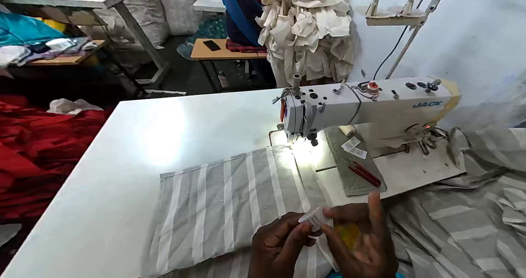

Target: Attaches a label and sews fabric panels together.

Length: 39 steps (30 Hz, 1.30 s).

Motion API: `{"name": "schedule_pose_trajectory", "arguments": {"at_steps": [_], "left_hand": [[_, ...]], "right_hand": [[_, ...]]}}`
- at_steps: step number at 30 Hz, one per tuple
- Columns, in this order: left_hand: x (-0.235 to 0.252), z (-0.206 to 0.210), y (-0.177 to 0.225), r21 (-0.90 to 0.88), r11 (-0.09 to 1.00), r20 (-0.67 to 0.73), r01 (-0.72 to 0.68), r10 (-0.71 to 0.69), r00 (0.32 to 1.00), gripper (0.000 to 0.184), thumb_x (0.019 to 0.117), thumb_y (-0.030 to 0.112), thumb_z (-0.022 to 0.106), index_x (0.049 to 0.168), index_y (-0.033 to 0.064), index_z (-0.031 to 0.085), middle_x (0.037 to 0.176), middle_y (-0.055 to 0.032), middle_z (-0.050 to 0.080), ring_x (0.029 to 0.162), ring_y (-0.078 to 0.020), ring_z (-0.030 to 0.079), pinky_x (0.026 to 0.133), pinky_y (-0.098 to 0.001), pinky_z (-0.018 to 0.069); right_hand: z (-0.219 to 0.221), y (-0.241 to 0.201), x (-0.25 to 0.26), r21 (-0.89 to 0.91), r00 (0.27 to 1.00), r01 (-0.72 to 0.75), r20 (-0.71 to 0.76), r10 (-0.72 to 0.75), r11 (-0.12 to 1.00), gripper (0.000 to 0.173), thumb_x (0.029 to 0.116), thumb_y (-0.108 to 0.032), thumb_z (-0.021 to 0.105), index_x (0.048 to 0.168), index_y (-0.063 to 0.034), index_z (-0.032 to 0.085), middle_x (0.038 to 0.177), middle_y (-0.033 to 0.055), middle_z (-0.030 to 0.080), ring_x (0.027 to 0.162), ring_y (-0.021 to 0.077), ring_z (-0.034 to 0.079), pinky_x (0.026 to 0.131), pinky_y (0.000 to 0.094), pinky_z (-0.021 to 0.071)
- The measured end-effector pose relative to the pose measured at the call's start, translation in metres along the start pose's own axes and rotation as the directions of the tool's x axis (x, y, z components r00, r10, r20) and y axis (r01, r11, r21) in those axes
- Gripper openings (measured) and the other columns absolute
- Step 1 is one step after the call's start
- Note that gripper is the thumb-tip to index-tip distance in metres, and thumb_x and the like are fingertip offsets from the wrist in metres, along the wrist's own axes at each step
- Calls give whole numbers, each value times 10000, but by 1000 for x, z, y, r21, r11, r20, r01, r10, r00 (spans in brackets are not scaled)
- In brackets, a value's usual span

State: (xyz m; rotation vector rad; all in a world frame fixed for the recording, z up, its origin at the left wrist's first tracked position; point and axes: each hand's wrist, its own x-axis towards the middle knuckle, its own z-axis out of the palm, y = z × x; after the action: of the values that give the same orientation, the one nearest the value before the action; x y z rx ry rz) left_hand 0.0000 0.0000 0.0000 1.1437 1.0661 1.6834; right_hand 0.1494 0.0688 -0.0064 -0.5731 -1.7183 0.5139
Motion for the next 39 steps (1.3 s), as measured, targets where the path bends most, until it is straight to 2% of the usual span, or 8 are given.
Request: {"name": "schedule_pose_trajectory", "arguments": {"at_steps": [7,15,20,24,27,30,35,39], "left_hand": [[1,3,-7,93,991,-25,-91,94,995,245,1049,309,558,956,116,677,908,66,694,778,15,669,681,-164,589],[1,2,-15,339,904,-25,-262,287,958,405,1093,388,434,894,96,632,955,43,671,909,44,632,781,-118,524],[-2,2,-14,487,828,-45,-280,344,938,441,1102,399,401,854,95,601,935,23,657,886,34,623,756,-113,513],[-5,2,-16,562,759,-14,-328,405,914,467,1101,411,398,797,101,567,907,4,657,895,1,631,761,-137,520],[-6,-1,-14,477,808,16,-346,386,923,470,1098,443,379,838,110,586,923,18,648,923,6,630,786,-138,522],[-5,-8,-11,276,912,54,-304,301,952,317,1046,423,547,958,144,670,943,75,671,905,32,634,771,-122,524],[-4,-16,-6,124,970,57,-211,205,977,171,987,317,675,945,154,701,895,90,691,840,37,654,726,-116,547],[-4,-14,-4,118,976,23,-182,180,983,165,988,304,678,920,153,686,872,89,675,805,38,644,701,-112,543]], "right_hand": [[-16,-10,19,315,929,-330,277,246,890,903,903,-192,793,1618,-161,241,1046,18,726,829,92,710,747,233,621],[-14,-10,17,329,900,-388,336,277,861,906,903,-147,787,1614,-101,227,899,15,701,748,55,669,691,192,584],[-14,-8,13,296,894,-357,383,233,886,960,897,-261,805,1625,-99,200,997,34,696,830,70,675,720,197,585],[-13,-12,14,295,883,-390,390,263,872,906,911,-173,784,1619,-102,223,877,13,695,744,50,663,684,191,576],[-15,-16,15,335,848,-486,404,343,807,865,900,-142,788,1600,-101,280,820,5,699,674,54,666,615,192,586],[-18,-18,16,372,822,-537,431,371,757,855,897,-154,788,1595,-116,296,812,-13,703,668,44,678,605,187,596],[-19,-21,17,429,784,-603,476,399,672,885,887,-116,788,1608,-110,274,822,-9,715,681,61,700,620,203,615],[-20,-18,17,404,801,-563,480,357,721,901,886,-129,795,1608,-67,260,833,-1,706,703,31,660,645,173,571]]}}
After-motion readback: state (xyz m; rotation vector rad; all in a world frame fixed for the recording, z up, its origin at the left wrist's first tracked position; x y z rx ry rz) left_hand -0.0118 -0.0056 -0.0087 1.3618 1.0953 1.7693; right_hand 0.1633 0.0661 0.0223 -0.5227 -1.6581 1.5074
